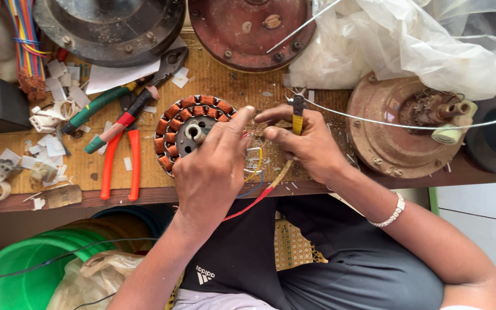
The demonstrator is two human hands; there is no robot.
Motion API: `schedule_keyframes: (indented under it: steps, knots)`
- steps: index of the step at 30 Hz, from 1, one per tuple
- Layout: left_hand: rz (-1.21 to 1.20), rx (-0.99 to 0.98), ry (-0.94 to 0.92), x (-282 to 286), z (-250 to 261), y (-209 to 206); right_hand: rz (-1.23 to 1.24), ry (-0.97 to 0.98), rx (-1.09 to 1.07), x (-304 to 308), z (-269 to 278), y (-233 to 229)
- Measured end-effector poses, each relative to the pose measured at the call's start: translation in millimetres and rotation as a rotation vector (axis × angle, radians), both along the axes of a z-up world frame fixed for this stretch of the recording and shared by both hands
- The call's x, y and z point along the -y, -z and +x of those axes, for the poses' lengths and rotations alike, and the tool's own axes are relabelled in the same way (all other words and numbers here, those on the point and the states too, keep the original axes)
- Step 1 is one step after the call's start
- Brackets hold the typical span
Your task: The person strips insulation from wires and trims wire ends on a motor stator using wire strippers and pliers. The person then twists and organizes the exposed wires by hand.
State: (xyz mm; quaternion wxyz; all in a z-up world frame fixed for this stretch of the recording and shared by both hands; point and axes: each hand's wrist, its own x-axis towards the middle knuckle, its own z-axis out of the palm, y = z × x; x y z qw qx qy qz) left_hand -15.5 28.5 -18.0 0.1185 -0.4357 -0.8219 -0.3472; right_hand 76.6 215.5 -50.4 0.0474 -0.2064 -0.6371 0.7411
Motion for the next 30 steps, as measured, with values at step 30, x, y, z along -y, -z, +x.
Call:
schedule_keyframes:
  steps: [30]
  knots:
    - [0.009, -0.042, -0.138, -7.0, 8.0, 6.5, -0.055, 0.059, -0.01, -22.0, 1.3, -12.7]
